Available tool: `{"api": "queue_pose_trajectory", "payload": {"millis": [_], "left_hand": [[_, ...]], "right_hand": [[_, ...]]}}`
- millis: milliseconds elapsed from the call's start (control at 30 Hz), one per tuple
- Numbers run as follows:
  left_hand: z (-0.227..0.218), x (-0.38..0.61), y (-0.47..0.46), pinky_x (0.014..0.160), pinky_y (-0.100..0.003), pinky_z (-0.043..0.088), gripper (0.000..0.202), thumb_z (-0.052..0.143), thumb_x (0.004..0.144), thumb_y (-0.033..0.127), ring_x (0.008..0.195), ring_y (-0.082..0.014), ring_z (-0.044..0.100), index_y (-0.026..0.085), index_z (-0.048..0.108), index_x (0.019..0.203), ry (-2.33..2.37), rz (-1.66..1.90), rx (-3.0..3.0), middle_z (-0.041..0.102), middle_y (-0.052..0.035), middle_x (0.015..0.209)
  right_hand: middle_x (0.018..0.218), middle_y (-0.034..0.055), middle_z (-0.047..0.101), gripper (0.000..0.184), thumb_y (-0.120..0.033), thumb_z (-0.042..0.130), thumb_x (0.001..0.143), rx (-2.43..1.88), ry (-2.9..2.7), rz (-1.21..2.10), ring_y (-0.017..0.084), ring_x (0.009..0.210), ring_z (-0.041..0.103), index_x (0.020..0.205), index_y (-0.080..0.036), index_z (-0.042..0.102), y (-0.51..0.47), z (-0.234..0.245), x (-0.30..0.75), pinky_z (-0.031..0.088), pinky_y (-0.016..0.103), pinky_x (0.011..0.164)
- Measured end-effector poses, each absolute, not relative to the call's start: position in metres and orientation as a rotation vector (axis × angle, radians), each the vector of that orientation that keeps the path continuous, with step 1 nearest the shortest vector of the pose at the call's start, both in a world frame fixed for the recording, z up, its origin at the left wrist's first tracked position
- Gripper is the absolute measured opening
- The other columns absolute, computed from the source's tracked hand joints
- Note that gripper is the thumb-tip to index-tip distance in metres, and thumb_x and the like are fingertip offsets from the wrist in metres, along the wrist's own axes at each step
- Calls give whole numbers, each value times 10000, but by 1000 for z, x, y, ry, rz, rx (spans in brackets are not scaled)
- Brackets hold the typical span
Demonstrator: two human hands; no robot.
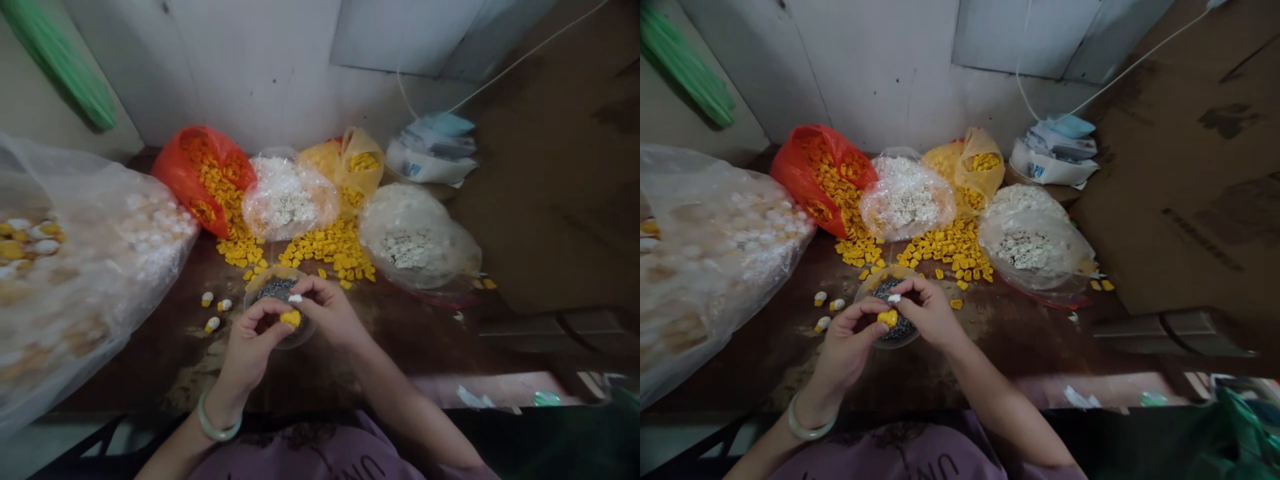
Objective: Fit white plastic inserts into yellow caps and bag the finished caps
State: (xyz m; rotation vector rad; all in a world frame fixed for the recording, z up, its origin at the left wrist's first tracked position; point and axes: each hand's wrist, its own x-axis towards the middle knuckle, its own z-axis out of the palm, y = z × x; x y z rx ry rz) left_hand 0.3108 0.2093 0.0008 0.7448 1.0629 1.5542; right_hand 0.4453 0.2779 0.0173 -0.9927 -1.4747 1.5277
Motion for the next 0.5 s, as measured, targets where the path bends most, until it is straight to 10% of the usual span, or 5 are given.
{"api": "queue_pose_trajectory", "payload": {"millis": [500], "left_hand": [[0,298,206,767,-273,550,109,783,750,195,832,-168,667,241,757,846,1177,1714,1221,710,-30,853]], "right_hand": [[1001,45,741,359,-102,540,873,-851,-1993,1000,180,917,695,1112,-293,728,270,31,454,566,344,828]]}}
